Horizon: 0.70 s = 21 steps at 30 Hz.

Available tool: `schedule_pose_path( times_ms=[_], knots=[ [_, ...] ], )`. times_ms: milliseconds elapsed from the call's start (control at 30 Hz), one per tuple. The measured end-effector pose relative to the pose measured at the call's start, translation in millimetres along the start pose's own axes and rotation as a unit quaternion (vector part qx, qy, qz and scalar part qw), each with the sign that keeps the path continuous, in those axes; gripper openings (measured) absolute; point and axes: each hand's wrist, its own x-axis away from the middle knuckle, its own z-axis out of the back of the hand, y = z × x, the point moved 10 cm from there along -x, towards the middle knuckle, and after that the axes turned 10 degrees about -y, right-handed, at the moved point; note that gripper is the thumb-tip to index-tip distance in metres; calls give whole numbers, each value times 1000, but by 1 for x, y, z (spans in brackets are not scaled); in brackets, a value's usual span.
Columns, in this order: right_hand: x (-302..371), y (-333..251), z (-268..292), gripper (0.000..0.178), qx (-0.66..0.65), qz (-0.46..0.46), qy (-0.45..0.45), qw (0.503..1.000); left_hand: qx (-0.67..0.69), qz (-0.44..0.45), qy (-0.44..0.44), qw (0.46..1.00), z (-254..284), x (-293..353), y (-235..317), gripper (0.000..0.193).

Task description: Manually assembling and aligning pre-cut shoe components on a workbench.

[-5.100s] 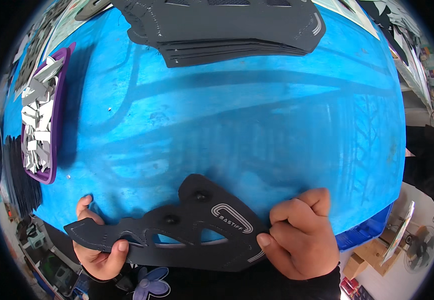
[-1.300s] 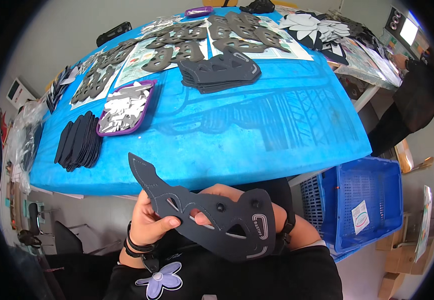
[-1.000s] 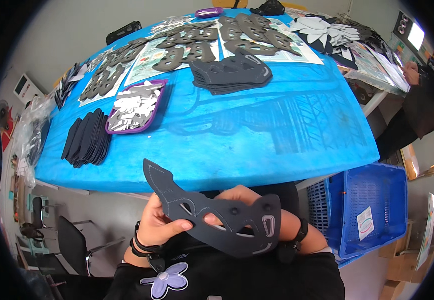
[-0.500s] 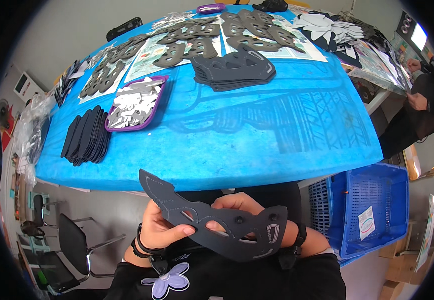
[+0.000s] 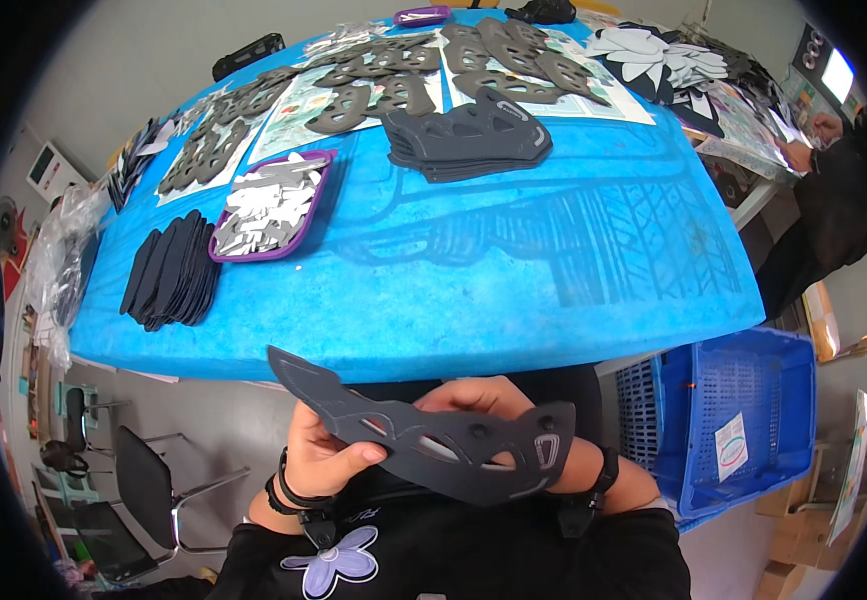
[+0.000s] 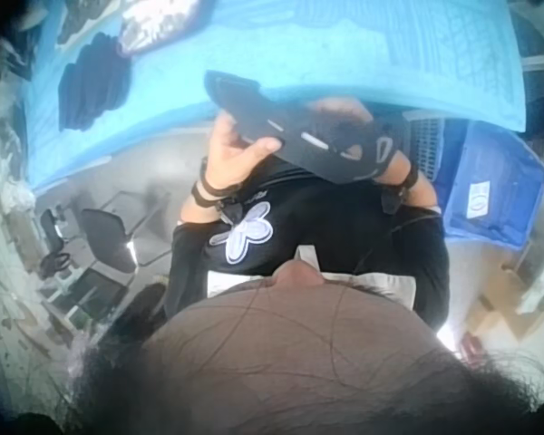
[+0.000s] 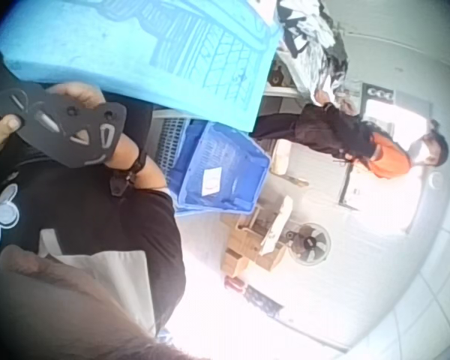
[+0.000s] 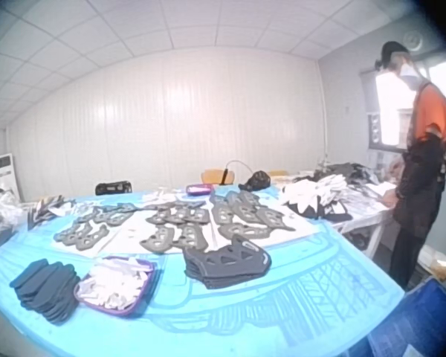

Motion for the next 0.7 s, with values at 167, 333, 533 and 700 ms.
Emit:
schedule_pose_path(
  times_ms=[167,333,533,700],
  knots=[
    [4,16,18,38,-205,125,71,968,75,-89,115,987,22,8,4,53],
    [5,-8,-7,24,26,193,-11,981,67,-216,181,957,28,11,25,38],
    [10,-4,9,17,-105,201,86,970,-12,-104,86,991,22,3,11,26],
    [16,-13,1,12,72,197,17,978,14,-42,22,999,12,-4,4,23]
  ],
)
